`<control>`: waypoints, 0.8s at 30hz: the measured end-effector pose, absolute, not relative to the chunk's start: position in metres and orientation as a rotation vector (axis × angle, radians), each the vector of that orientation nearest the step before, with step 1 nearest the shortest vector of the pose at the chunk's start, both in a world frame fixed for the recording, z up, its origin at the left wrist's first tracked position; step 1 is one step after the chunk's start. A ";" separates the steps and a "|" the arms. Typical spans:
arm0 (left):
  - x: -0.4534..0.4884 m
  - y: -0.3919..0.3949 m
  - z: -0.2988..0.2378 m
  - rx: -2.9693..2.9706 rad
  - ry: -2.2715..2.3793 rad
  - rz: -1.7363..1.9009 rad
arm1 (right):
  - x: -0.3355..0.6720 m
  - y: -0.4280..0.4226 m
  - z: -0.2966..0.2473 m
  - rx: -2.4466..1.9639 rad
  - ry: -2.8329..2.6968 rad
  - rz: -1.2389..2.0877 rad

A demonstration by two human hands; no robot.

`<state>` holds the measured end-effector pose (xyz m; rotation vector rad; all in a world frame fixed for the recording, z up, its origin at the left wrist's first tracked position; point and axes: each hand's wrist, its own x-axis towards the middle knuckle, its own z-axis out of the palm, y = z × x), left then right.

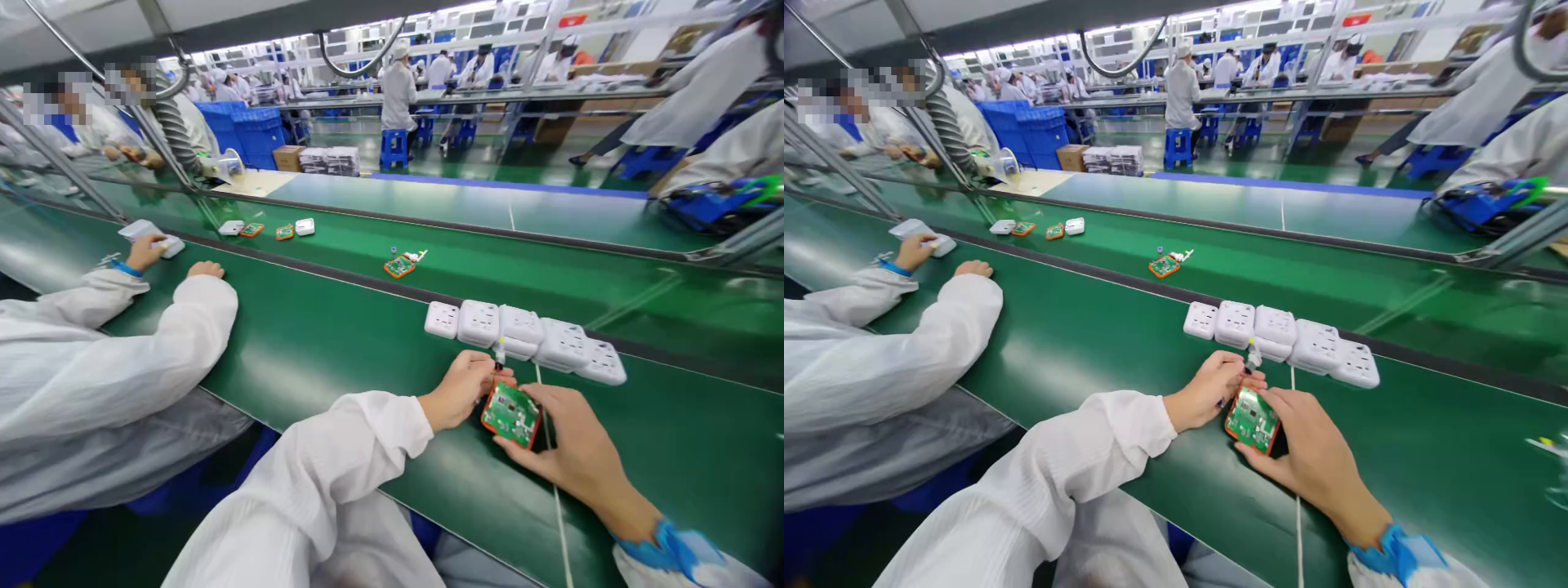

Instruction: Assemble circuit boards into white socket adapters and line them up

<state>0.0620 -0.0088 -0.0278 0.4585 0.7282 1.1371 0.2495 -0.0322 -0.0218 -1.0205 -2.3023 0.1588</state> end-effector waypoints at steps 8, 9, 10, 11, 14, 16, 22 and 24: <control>0.054 -0.005 -0.031 1.008 0.693 0.847 | 0.257 -0.030 -0.035 -1.263 -2.215 0.562; 0.053 -0.007 -0.028 1.174 0.675 0.808 | 0.258 -0.029 -0.035 -1.370 -2.143 0.572; 0.051 -0.009 -0.025 1.372 0.662 0.774 | 0.257 -0.028 -0.034 -1.456 -2.081 0.573; 0.050 -0.010 -0.022 1.589 0.652 0.742 | 0.257 -0.026 -0.034 -1.507 -2.038 0.570; 0.046 -0.011 -0.017 2.168 0.638 0.649 | 0.255 -0.021 -0.033 -1.475 -2.025 0.538; 0.040 -0.009 -0.016 2.428 0.661 0.590 | 0.255 -0.018 -0.032 -1.354 -2.075 0.504; 0.014 0.007 -0.012 2.815 0.567 0.431 | 0.264 -0.012 -0.033 -1.340 -2.104 0.529; 0.010 0.009 -0.013 2.822 0.532 0.429 | 0.268 -0.013 -0.033 -1.422 -2.124 0.554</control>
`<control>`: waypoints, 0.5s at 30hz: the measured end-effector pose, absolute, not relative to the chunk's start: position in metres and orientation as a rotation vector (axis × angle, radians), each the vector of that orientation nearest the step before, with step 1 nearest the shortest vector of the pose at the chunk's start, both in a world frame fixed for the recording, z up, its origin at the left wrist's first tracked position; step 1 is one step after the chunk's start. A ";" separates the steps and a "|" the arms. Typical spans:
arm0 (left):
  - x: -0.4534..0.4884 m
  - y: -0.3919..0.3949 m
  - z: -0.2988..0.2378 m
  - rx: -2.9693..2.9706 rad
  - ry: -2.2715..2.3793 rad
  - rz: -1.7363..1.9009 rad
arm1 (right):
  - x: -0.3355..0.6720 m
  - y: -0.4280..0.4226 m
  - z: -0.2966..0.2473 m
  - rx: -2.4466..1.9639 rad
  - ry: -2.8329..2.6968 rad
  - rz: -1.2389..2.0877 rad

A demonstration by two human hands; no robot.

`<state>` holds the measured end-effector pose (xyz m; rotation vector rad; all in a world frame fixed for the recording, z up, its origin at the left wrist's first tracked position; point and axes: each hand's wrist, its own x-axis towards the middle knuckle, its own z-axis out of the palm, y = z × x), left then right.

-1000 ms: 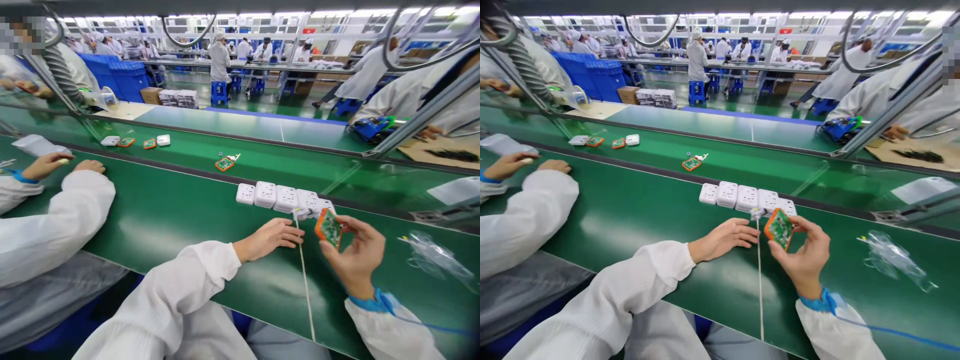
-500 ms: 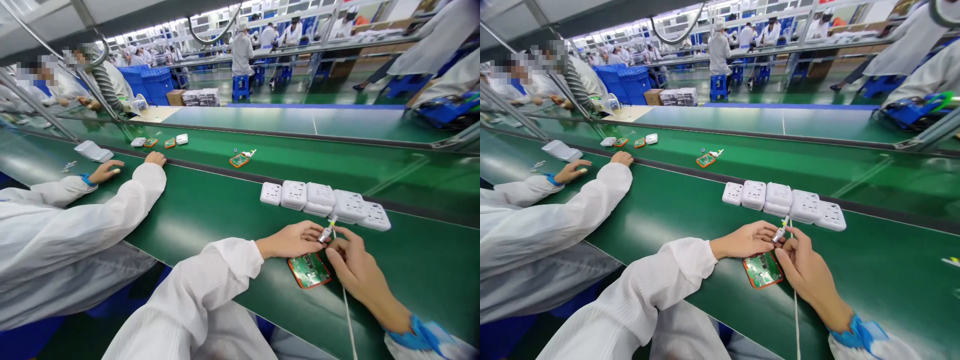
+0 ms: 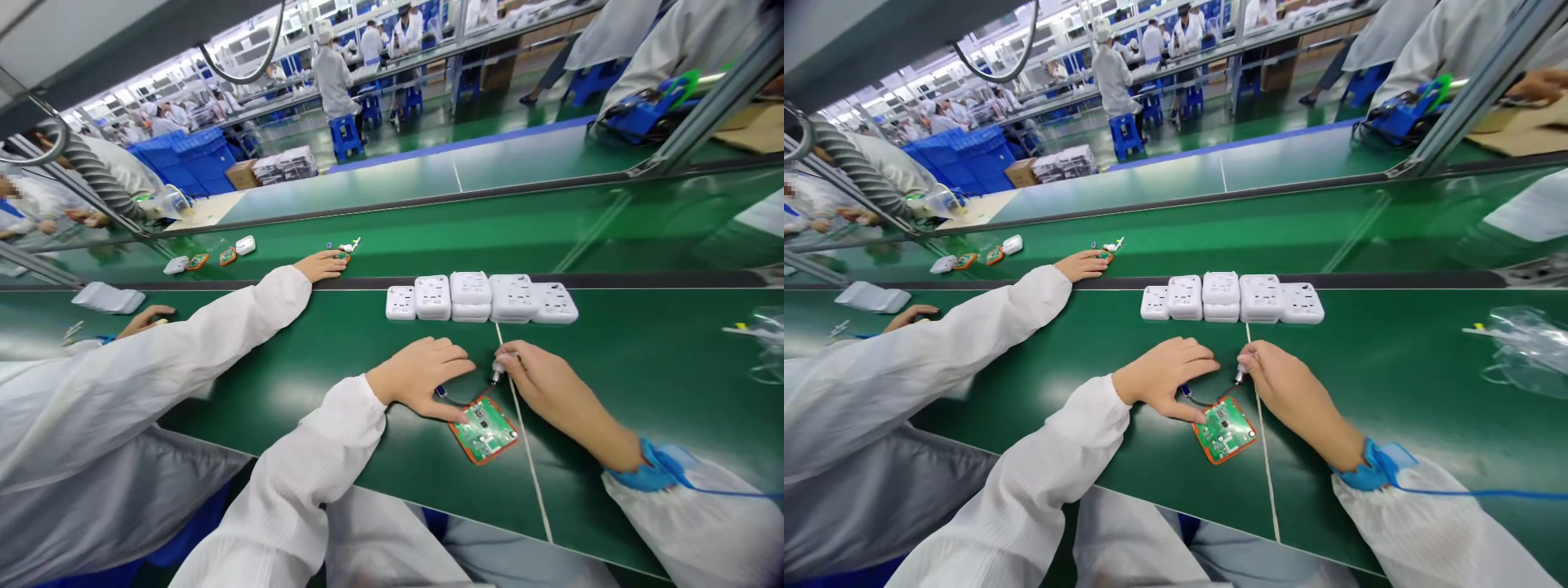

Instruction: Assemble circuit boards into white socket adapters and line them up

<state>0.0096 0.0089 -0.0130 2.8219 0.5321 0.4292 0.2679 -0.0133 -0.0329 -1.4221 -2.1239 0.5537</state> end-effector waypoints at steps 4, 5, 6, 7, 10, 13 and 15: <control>0.008 0.011 -0.016 2.800 0.482 0.345 | 0.273 -0.018 -0.036 -1.349 -2.265 0.585; 0.007 0.013 -0.016 2.773 0.475 0.324 | 0.274 -0.018 -0.037 -1.305 -2.300 0.602; 0.007 0.015 -0.016 2.742 0.473 0.305 | 0.275 -0.016 -0.038 -1.271 -2.318 0.621; 0.006 0.016 -0.015 2.712 0.471 0.289 | 0.277 -0.015 -0.039 -1.254 -2.314 0.637; 0.002 0.020 -0.010 2.643 0.446 0.260 | 0.280 -0.008 -0.039 -1.243 -2.233 0.689; 0.000 0.019 -0.007 2.582 0.422 0.290 | 0.280 -0.007 -0.029 -1.229 -2.171 0.744; 0.000 0.019 -0.010 2.520 0.450 0.378 | 0.276 -0.008 -0.021 -1.204 -2.165 0.707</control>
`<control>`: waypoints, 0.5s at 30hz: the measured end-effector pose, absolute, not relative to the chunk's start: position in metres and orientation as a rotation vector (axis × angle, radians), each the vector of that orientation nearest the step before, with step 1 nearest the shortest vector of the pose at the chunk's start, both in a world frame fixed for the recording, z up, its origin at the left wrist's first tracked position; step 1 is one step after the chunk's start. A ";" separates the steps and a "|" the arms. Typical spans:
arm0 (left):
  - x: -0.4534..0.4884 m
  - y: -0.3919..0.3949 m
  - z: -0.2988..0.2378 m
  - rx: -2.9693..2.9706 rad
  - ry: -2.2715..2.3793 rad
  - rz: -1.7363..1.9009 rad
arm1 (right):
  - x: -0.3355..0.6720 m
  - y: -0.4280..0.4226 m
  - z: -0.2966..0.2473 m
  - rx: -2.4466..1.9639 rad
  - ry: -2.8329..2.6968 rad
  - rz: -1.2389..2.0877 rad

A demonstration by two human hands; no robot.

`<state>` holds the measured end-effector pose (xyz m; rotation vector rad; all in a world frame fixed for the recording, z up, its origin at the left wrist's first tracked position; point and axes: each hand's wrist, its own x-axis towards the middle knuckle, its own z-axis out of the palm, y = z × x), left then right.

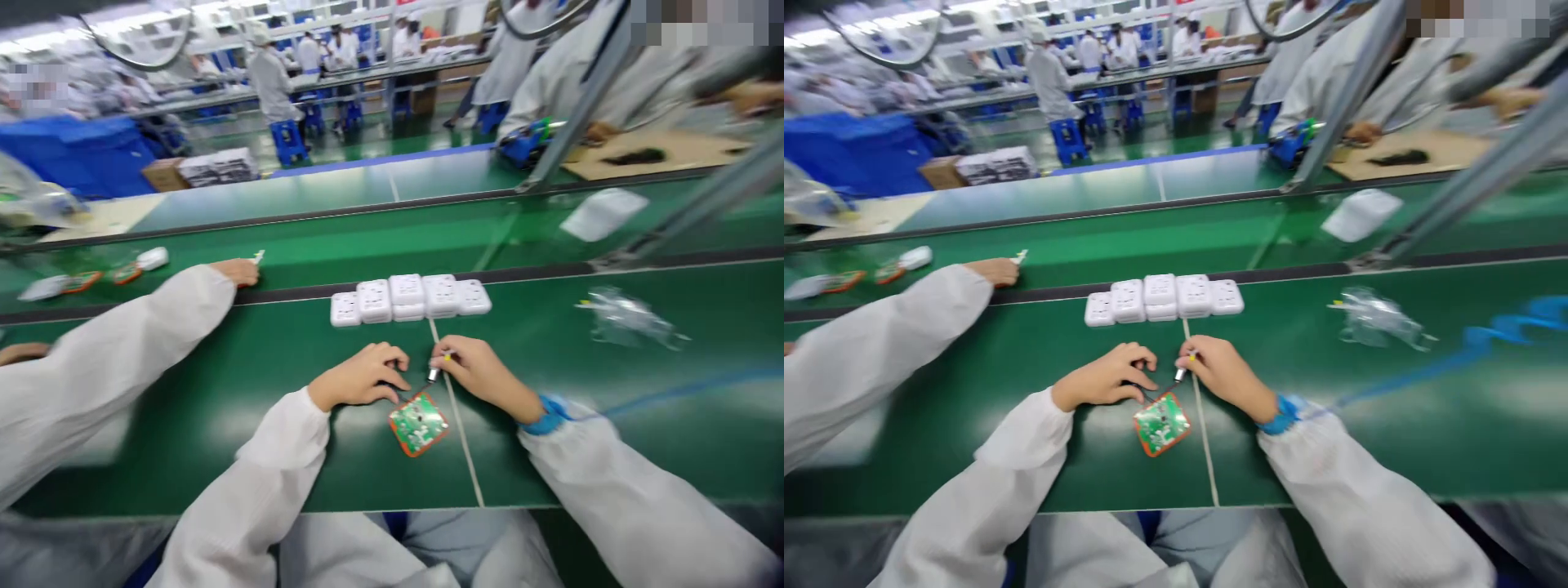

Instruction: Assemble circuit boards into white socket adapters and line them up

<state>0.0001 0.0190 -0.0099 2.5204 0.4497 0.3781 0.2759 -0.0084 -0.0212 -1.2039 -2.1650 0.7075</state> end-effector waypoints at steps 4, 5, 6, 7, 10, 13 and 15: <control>0.002 0.025 -0.017 2.397 0.549 0.520 | 0.266 -0.012 -0.015 -1.146 -2.226 0.562; 0.003 0.025 -0.018 2.381 0.551 0.540 | 0.264 -0.013 -0.015 -1.109 -2.230 0.554; 0.004 0.025 -0.017 2.372 0.548 0.556 | 0.263 -0.015 -0.015 -1.073 -2.224 0.556; 0.004 0.025 -0.016 2.368 0.551 0.570 | 0.262 -0.017 -0.016 -1.052 -2.211 0.562; 0.006 0.024 -0.015 2.369 0.646 0.588 | 0.266 -0.018 -0.018 -1.114 -2.157 0.646; 0.004 0.024 -0.017 2.323 0.806 0.589 | 0.271 -0.015 -0.019 -1.183 -2.063 0.813; 0.004 0.024 -0.017 2.242 0.844 0.586 | 0.273 -0.014 -0.018 -1.170 -2.006 0.906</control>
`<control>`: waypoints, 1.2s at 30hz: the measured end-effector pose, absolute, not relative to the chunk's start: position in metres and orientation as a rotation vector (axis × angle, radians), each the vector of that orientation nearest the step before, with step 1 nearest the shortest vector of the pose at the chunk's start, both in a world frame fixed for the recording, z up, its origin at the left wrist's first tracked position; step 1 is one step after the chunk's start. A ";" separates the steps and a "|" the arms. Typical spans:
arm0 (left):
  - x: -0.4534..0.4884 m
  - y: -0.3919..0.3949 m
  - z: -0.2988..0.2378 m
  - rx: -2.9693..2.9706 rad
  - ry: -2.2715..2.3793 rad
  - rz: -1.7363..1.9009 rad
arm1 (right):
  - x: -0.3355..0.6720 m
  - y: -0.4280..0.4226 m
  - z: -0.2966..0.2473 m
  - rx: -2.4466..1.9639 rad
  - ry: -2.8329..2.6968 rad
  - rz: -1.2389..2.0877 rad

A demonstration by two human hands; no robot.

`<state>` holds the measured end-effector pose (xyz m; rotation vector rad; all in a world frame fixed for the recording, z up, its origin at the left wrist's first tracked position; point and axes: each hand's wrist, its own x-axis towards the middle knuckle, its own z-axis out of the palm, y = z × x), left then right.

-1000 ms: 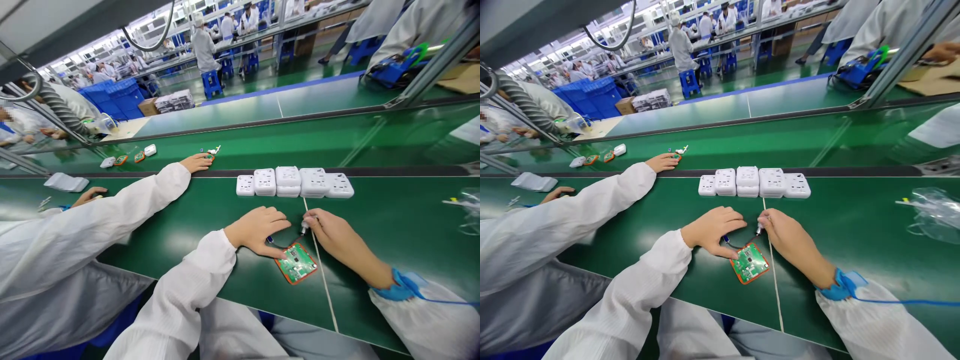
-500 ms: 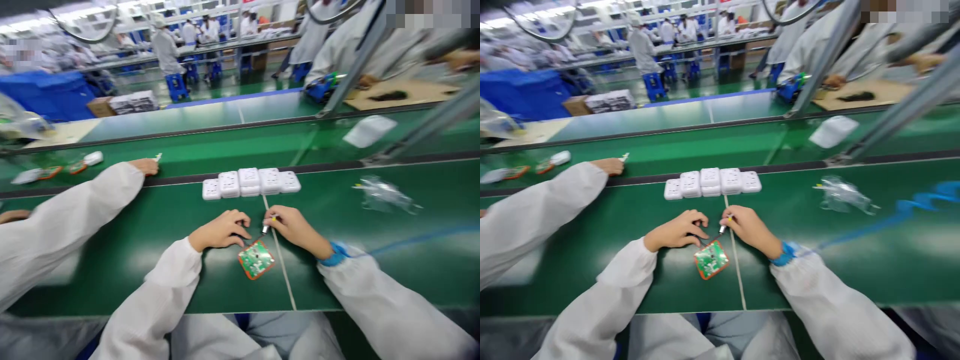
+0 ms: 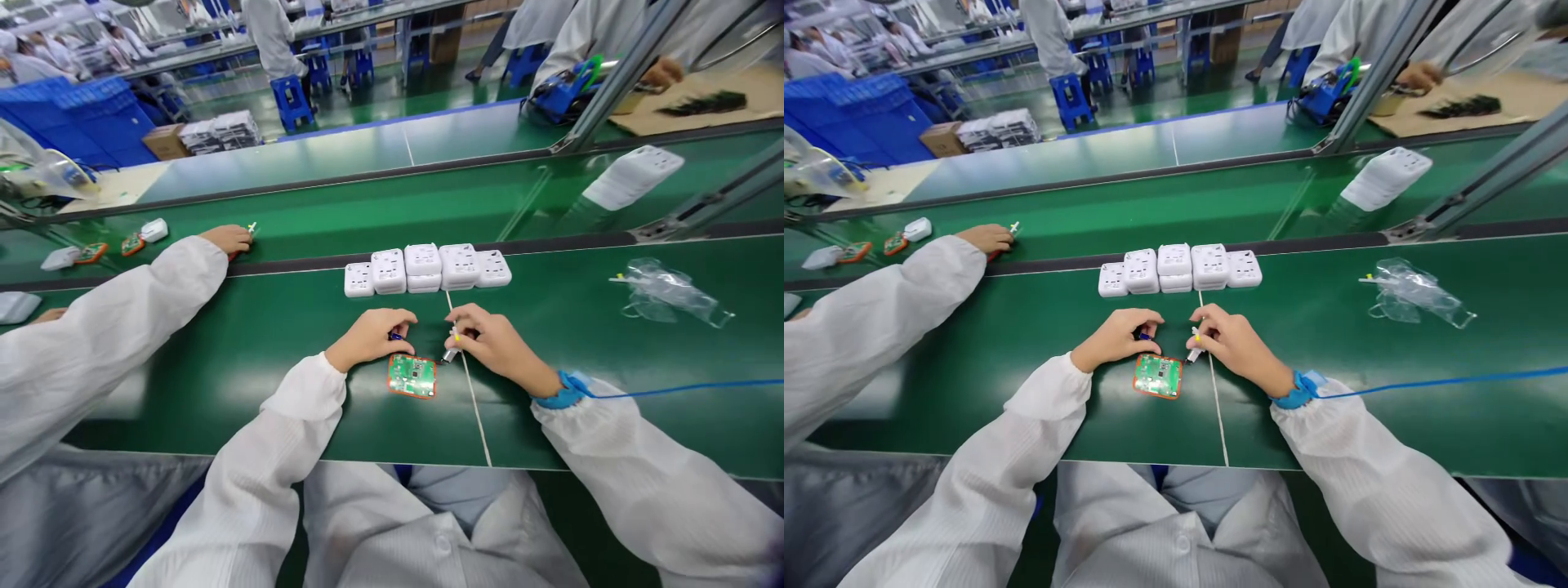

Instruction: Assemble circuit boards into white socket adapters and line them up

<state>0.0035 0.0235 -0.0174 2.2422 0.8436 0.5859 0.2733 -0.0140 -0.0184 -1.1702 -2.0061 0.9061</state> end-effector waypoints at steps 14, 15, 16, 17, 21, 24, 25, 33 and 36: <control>0.031 0.007 -0.022 1.241 0.847 0.994 | 0.247 -0.025 -0.015 -1.059 -1.615 1.213; 0.034 0.005 -0.022 1.196 0.847 1.004 | 0.245 -0.024 -0.019 -1.049 -1.564 1.254; 0.036 0.003 -0.022 1.162 0.847 1.021 | 0.245 -0.023 -0.022 -1.024 -1.527 1.298; 0.037 0.002 -0.021 1.135 0.845 1.041 | 0.244 -0.022 -0.025 -0.984 -1.499 1.342; 0.040 0.000 -0.017 1.049 0.842 1.060 | 0.245 -0.019 -0.027 -0.859 -1.449 1.379; 0.042 0.001 -0.016 1.004 0.887 1.054 | 0.244 -0.018 -0.021 -0.958 -1.558 1.189; 0.042 0.001 -0.016 1.011 0.907 1.067 | 0.244 -0.018 -0.020 -0.990 -1.600 1.125; 0.040 -0.001 -0.020 1.622 1.006 1.051 | 0.245 -0.016 -0.025 -1.060 -1.652 0.863; 0.038 0.000 -0.020 1.762 0.979 0.990 | 0.245 -0.018 -0.020 -1.027 -1.756 0.733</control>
